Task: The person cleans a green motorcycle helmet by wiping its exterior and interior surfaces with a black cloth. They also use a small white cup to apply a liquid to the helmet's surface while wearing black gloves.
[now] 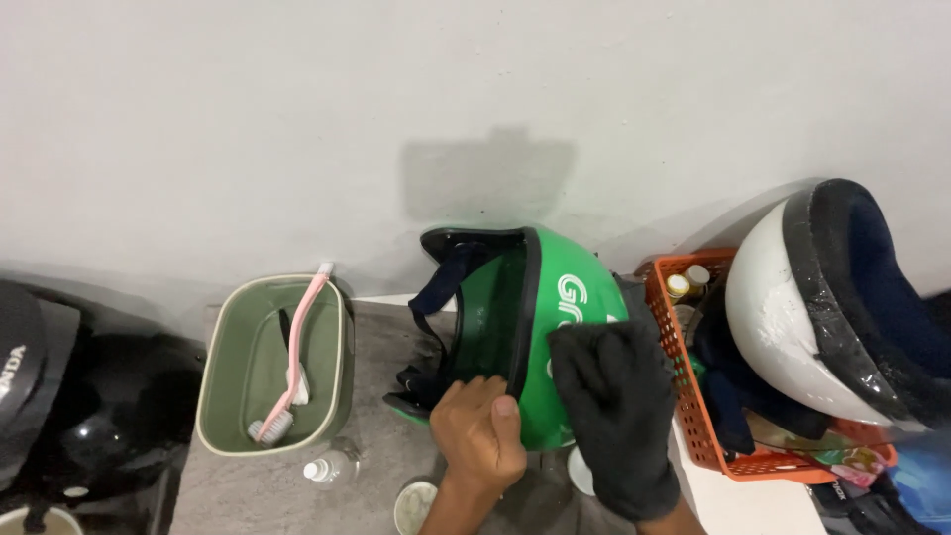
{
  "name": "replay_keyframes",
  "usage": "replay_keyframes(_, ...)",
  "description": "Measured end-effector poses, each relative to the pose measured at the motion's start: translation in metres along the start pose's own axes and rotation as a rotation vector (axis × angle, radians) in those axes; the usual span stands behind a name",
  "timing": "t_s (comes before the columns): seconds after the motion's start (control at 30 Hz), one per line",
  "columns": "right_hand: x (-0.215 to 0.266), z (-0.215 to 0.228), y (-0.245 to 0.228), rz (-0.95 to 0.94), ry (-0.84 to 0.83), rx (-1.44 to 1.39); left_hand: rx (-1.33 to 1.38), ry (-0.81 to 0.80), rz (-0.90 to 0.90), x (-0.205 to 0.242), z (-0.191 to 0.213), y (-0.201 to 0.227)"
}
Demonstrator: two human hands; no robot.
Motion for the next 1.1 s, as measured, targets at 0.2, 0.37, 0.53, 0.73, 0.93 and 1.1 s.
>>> replay_keyframes(0.2,0.027,0.003,-0.058,0.773,-0.059,0.015,0.029,-0.004,0.029,0.004,0.003,-0.013)
replay_keyframes(0.37,0.014,-0.005,-0.012,0.274,-0.08,0.063,0.002,0.033,0.031,0.005,0.004,-0.006)
replay_keyframes(0.53,0.011,-0.007,-0.039,0.377,-0.111,0.03,0.037,0.021,0.035,0.002,0.003,-0.01)
replay_keyframes(0.73,0.017,-0.009,-0.017,0.27,-0.146,0.048,0.006,0.05,-0.029,0.0,0.006,0.0)
replay_keyframes(0.93,-0.006,0.011,-0.028,0.209,0.085,-0.04,-0.019,0.034,-0.024,0.005,0.003,0.005)
replay_keyframes(1.1,0.024,-0.006,-0.022,0.352,-0.139,0.058,0.022,0.055,-0.046,0.001,0.012,0.003)
Point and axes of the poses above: each hand's wrist, its own x-axis away from the middle knuckle, its own z-axis out of the back of the hand, y = z × x, the point moved 10 cm from there along -x, towards the middle knuckle, and after that the axes turned 7 degrees about y, right-handed, at the moved point
